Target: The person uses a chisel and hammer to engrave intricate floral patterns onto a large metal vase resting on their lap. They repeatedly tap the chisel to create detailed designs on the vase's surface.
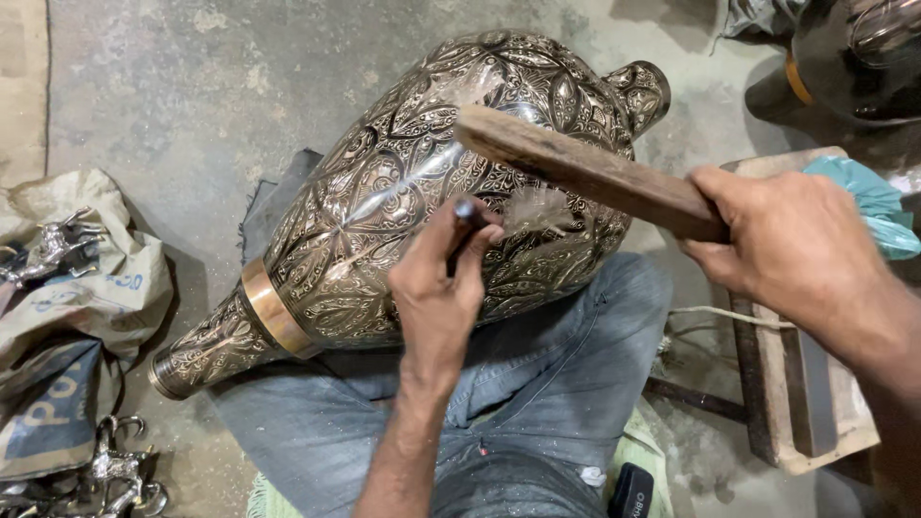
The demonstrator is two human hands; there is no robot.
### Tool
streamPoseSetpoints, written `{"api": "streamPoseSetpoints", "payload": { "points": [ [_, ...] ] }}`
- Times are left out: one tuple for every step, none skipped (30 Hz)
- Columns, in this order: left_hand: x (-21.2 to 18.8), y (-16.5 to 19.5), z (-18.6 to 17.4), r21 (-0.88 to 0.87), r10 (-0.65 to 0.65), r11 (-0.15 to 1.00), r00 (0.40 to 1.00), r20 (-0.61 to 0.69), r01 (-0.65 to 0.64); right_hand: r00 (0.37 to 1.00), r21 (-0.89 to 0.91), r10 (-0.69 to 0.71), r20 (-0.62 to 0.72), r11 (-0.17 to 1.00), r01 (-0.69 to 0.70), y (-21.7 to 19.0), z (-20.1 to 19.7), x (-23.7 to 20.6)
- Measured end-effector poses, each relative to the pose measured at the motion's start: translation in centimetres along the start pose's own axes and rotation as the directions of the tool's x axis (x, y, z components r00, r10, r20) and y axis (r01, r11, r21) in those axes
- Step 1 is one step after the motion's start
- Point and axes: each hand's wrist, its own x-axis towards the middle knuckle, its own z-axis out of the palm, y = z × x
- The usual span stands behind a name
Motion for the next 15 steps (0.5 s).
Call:
{"api": "streamPoseSetpoints", "payload": {
  "points": [
    [-0.3, 0.2, 0.4, 0.055, 0.023, 0.998, 0.999, -0.027, -0.022, 0.995, -0.187, 0.064, 0.072, 0.981, -0.05, -0.1, -0.2, 0.0],
    [-0.5, 0.4, 0.7, 0.111, 0.045, 0.993, 0.998, -0.053, -0.039, 0.998, -0.141, 0.035, 0.056, 0.99, -0.026, -0.3, -0.4, 0.1],
    [-0.8, 0.5, 1.0, 0.101, 0.052, 0.994, 0.995, -0.09, -0.043, 0.999, -0.096, 0.007, 0.037, 0.995, -0.003, -0.6, -0.7, 0.2],
    [-1.0, 0.6, 1.2, 0.088, 0.062, 0.995, 0.99, -0.127, -0.051, 1.0, -0.054, -0.017, 0.014, 0.998, 0.017, -0.8, -1.1, 0.5],
    [-1.2, 0.7, 1.4, 0.077, 0.064, 0.996, 0.984, -0.168, -0.052, 0.997, -0.133, -0.002, 0.073, 0.991, 0.012, -1.0, -1.4, 0.6],
    [-1.3, 0.7, 1.5, 0.103, 0.07, 0.993, 0.983, -0.172, -0.053, 0.992, -0.211, 0.015, 0.128, 0.978, 0.012, -1.3, -1.7, 0.8],
    [-1.4, 0.6, 1.6, 0.129, 0.078, 0.99, 0.982, -0.172, -0.056, 0.983, -0.285, 0.04, 0.181, 0.958, 0.014, -1.6, -1.9, 0.9],
    [-1.5, 0.5, 1.6, 0.154, 0.082, 0.987, 0.982, -0.173, -0.055, 0.994, -0.203, -0.068, 0.08, 0.976, 0.083, -1.8, -2.1, 1.0],
    [-1.5, 0.3, 1.7, 0.166, 0.089, 0.984, 0.98, -0.176, -0.059, 0.986, -0.127, -0.164, -0.035, 0.979, 0.158, -2.0, -2.3, 1.1],
    [-1.5, 0.1, 1.7, 0.18, 0.098, 0.981, 0.979, -0.178, -0.066, 0.956, -0.06, -0.247, -0.159, 0.969, 0.24, -2.3, -2.4, 1.2],
    [-1.5, -0.1, 1.7, 0.195, 0.107, 0.978, 0.977, -0.182, -0.071, 0.959, -0.131, -0.241, -0.147, 0.966, 0.223, -2.3, -2.7, 1.0],
    [-1.5, -0.3, 1.8, 0.174, 0.098, 0.983, 0.976, -0.194, -0.064, 0.962, -0.204, -0.236, -0.137, 0.957, 0.205, -2.2, -3.0, 0.7],
    [-1.6, -0.5, 1.8, 0.15, 0.088, 0.987, 0.976, -0.2, -0.058, 0.967, -0.272, -0.224, -0.126, 0.945, 0.183, -2.3, -3.2, 0.5],
    [-1.6, -0.6, 1.9, 0.125, 0.075, 0.991, 0.976, -0.205, -0.05, 0.937, -0.044, -0.271, -0.221, 0.963, 0.268, -2.4, -3.5, 0.3],
    [-1.8, -0.7, 1.9, 0.106, 0.081, 0.993, 0.974, -0.214, -0.059, 0.899, 0.173, -0.293, -0.326, 0.916, 0.361, -2.6, -3.9, 0.2]
  ]
}}
